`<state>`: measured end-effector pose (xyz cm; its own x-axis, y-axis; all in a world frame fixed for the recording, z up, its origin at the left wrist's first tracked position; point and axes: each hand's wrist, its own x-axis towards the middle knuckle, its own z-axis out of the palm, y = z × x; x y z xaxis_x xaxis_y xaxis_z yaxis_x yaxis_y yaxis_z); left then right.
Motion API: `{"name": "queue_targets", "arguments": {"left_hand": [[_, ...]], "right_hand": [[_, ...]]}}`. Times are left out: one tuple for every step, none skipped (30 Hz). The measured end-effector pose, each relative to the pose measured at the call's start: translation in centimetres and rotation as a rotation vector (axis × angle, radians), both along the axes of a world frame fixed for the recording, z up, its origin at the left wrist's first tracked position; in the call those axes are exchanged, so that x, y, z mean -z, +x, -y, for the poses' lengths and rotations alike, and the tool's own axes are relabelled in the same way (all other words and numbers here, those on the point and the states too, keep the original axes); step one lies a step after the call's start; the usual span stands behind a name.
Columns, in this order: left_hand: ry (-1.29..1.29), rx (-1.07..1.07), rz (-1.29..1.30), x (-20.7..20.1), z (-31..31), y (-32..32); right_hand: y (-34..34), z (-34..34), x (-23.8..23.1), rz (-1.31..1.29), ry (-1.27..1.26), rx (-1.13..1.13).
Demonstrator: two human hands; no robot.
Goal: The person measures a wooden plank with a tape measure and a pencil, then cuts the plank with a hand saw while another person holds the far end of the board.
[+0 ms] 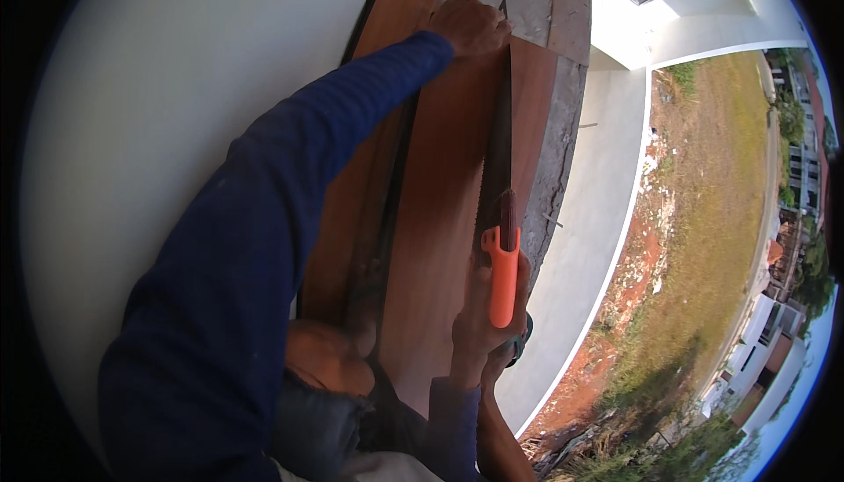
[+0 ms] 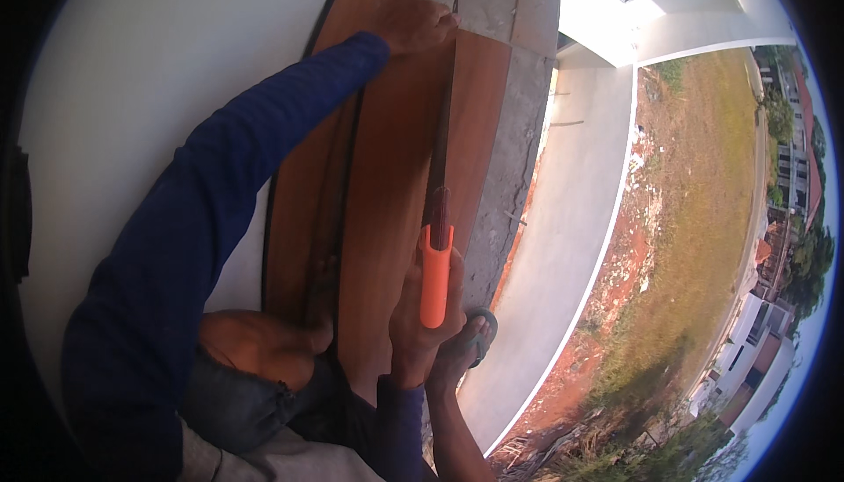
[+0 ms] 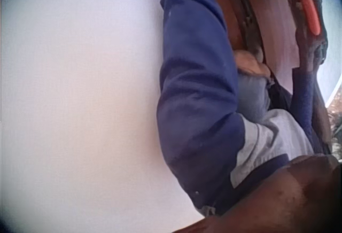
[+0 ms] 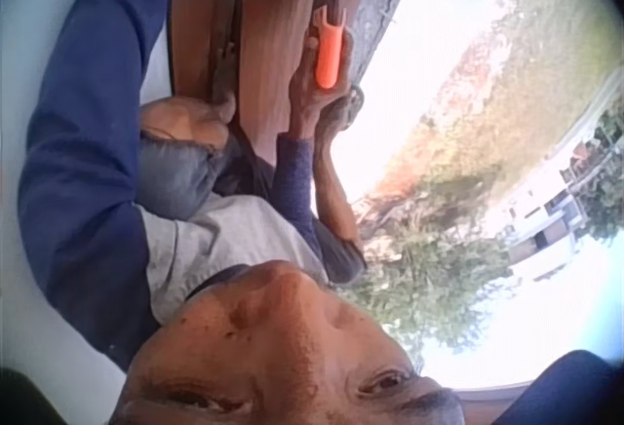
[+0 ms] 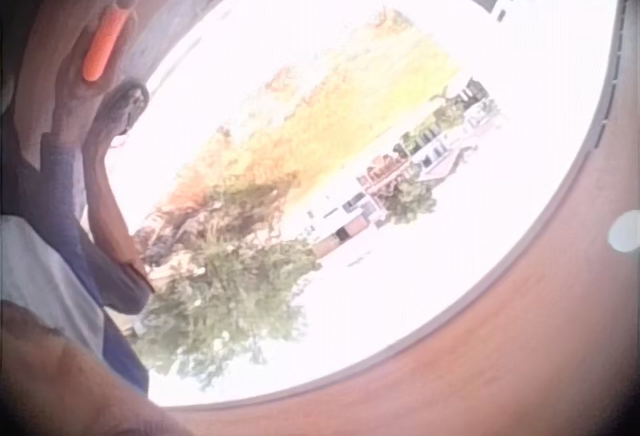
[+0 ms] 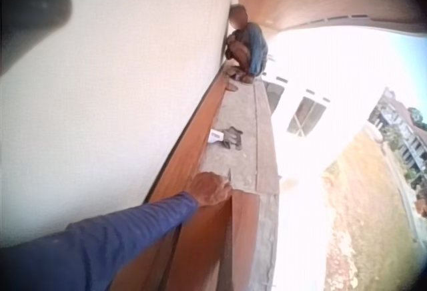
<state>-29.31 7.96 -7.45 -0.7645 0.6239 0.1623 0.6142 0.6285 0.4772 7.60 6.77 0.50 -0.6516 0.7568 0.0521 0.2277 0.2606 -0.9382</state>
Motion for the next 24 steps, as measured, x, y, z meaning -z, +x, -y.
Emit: {"name": "queue_targets", "arguments": {"left_hand": [[-0.02, -0.006, 0.013, -0.2, 0.0, -0.3], [-0.021, -0.019, -0.009, 0.0, -0.2, -0.5], [-0.023, -0.033, -0.03, 0.3, -0.4, -0.7], [-0.03, -0.047, -0.046, 1.0, -0.3, -0.9], [-0.026, -0.047, -0.044, 1.8, -0.1, -0.7], [-0.022, -0.05, -0.042, 2.4, 0.2, -0.7], [-0.011, -0.051, -0.035, 3.1, 0.2, -0.4], [-0.002, -0.033, -0.041, 3.1, -0.2, 0.1], [0.006, -0.028, -0.061, 2.5, -0.1, -0.1], [0.0, -0.026, -0.067, 1.8, 0.6, 0.1], [-0.018, -0.037, -0.07, 1.2, 1.3, 0.1], [-0.025, -0.034, -0.074, 1.0, 1.0, 0.1], [-0.027, -0.041, -0.057, 1.0, 0.9, 0.4], [-0.04, -0.031, -0.032, 0.7, 0.7, 0.4], [-0.052, -0.02, -0.007, 0.4, 0.6, 0.4], [-0.074, -0.013, 0.015, 0.2, 0.8, 0.5], [-0.064, -0.015, 0.019, 0.3, 1.1, 0.6], [-0.045, -0.008, 0.024, 0.3, 1.0, 0.8], [-0.027, -0.008, 0.02, 0.1, 1.1, 0.7], [-0.03, -0.008, 0.002, 0.3, 1.2, 0.4], [-0.033, -0.007, -0.015, 0.5, 0.9, 0.2], [-0.043, -0.009, -0.036, 0.5, 1.0, -0.1], [-0.038, -0.01, -0.028, 0.3, 0.7, 0.2], [-0.036, -0.011, -0.019, -0.1, 0.5, 0.6]], "right_hand": [[-1.3, -0.6, 1.1, -0.048, -0.015, 0.005], [-2.1, -1.0, 1.3, -0.065, -0.019, -0.007], [-2.8, -1.5, 1.4, -0.082, -0.023, -0.019], [-3.2, -1.6, 1.5, -0.094, -0.033, -0.031], [-2.9, -1.4, 0.6, -0.056, -0.015, -0.044], [-2.4, -0.8, -0.9, 0.033, -0.024, -0.043], [-1.5, 0.0, -2.9, 0.128, -0.025, -0.039], [-0.1, 0.6, -4.8, 0.227, -0.02, -0.022], [1.5, 1.0, -5.9, 0.203, 0.059, -0.033], [3.8, 1.8, -7.4, 0.194, 0.124, -0.05], [6.4, 2.1, -7.7, 0.205, 0.234, -0.123], [8.6, 2.6, -8.1, 0.207, 0.208, -0.113], [10.5, 3.1, -8.9, 0.221, 0.181, -0.111], [11.5, 4.4, -10.7, 0.21, 0.012, -0.039], [12.1, 5.2, -11.7, 0.197, -0.157, 0.035], [13.0, 4.9, -10.7, 0.203, -0.026, -0.022], [14.1, 4.3, -8.4, 0.205, 0.104, -0.082], [14.2, 3.8, -7.3, 0.214, 0.156, -0.112], [14.3, 3.3, -6.4, 0.219, 0.208, -0.144], [13.0, 2.8, -5.9, 0.232, 0.169, -0.158], [11.7, 2.5, -4.9, 0.204, 0.144, -0.143], [10.5, 2.2, -4.0, 0.174, 0.114, -0.131], [9.3, 2.0, -2.8, 0.111, 0.104, -0.077], [7.7, 1.9, -2.0, 0.078, 0.04, -0.034]]}}
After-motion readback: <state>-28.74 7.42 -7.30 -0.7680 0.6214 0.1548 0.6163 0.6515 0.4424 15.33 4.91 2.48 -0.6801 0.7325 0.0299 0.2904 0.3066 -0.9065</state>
